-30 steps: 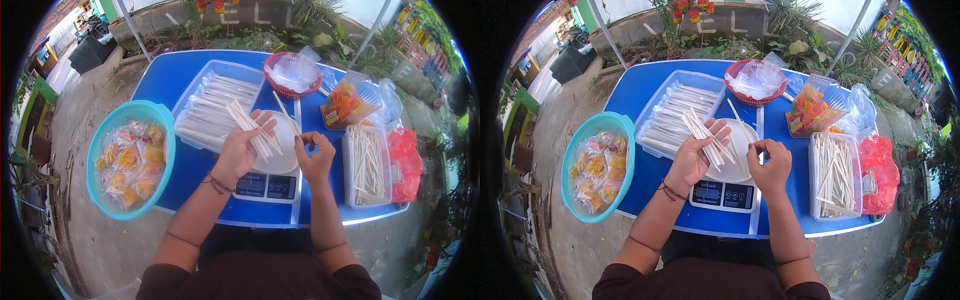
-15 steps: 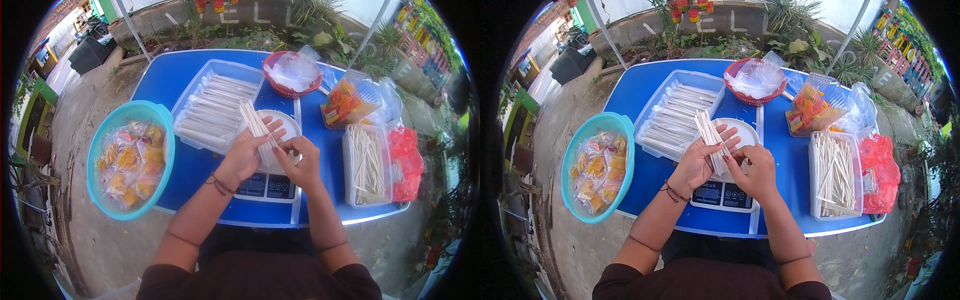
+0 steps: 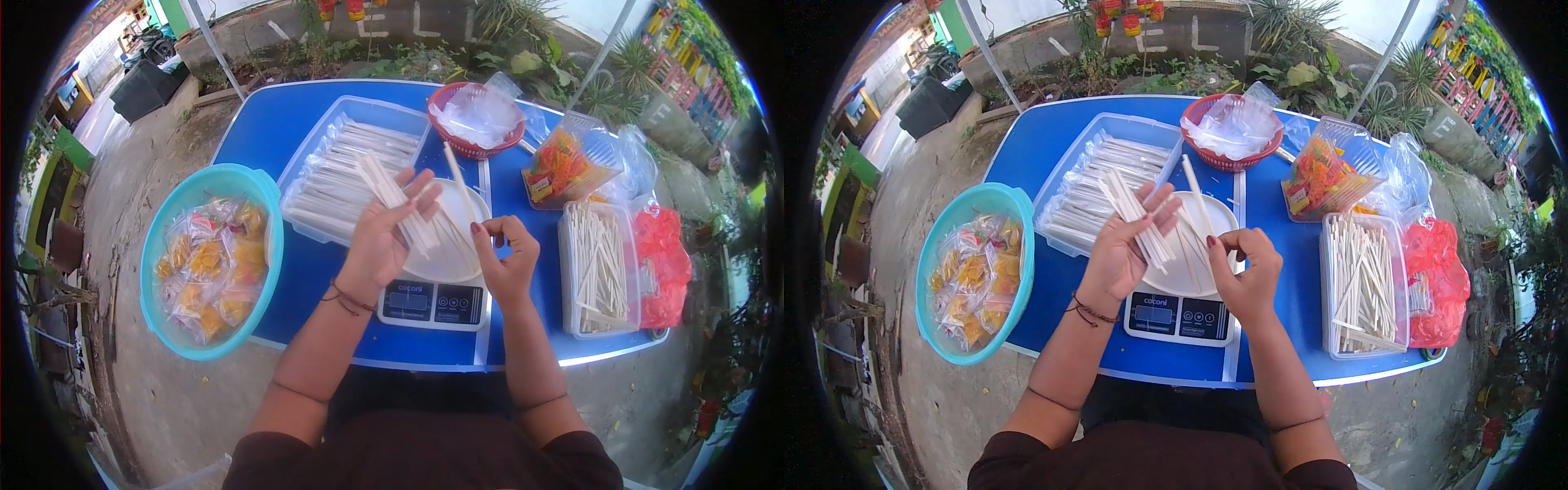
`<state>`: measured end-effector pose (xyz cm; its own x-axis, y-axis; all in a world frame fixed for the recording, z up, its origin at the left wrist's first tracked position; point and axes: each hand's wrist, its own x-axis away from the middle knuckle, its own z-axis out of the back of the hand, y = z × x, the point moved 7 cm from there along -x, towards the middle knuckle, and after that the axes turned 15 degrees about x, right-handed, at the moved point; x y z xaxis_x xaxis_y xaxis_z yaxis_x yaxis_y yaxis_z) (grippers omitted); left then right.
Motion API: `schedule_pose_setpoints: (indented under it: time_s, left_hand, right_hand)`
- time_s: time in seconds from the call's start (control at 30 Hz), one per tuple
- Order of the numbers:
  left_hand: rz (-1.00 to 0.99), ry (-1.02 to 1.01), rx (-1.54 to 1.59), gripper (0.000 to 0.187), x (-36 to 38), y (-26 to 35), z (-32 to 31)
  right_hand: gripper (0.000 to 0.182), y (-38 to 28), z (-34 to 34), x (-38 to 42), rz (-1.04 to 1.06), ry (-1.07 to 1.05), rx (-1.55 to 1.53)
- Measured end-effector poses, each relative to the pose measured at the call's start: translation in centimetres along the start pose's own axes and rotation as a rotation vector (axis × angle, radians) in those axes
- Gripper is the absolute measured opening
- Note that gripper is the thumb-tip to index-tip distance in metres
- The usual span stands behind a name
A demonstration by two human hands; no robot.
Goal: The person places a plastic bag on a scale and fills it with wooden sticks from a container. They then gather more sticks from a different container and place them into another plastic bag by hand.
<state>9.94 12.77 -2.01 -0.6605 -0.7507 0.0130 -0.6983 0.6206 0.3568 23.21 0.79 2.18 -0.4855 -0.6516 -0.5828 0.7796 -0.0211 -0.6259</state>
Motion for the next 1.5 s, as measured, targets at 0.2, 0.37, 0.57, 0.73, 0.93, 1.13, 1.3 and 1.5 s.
schedule_pose_setpoints:
  time_s: [0.2, 0.37, 0.57, 0.73, 0.93, 1.13, 1.3, 1.5]
  left_hand:
    - [-0.026, -0.017, 0.05, 0.046, -0.4, 1.2, 0.4]
    - [0.109, -0.034, 0.046, 0.049, -0.1, -0.5, 0.0]
    - [0.24, -0.08, 0.033, 0.054, 0.5, -3.0, -0.3]
    - [0.265, -0.071, 0.015, 0.056, 0.6, -3.7, -0.5]
    - [0.242, -0.053, 0.032, 0.056, 0.6, -3.5, -0.3]
    - [0.209, -0.056, 0.019, 0.055, 0.4, -3.1, 0.0]
    - [0.181, -0.059, 0.032, 0.056, 0.1, -2.7, 0.1]
    - [0.079, -0.014, 0.043, 0.054, -0.1, -1.6, 0.7]
  right_hand:
    - [0.012, -0.1, 0.2, 0.0, 0.03, 0.038, 0.088]
    - [0.013, -1.9, -0.1, -0.2, 0.195, 0.052, 0.344]
    - [0.013, -1.5, -2.1, 0.8, 0.06, -0.25, 0.042]
    - [0.011, -0.8, -2.6, 1.1, -0.049, -0.337, -0.026]
    - [0.011, 0.1, -2.6, 1.1, -0.086, -0.304, -0.041]
    - [0.011, 0.5, -2.1, 0.7, -0.094, -0.252, -0.002]
    - [0.009, 0.8, -1.5, 0.6, -0.088, -0.156, 0.058]
    - [0.01, -0.7, -0.3, 0.2, 0.113, -0.008, 0.356]
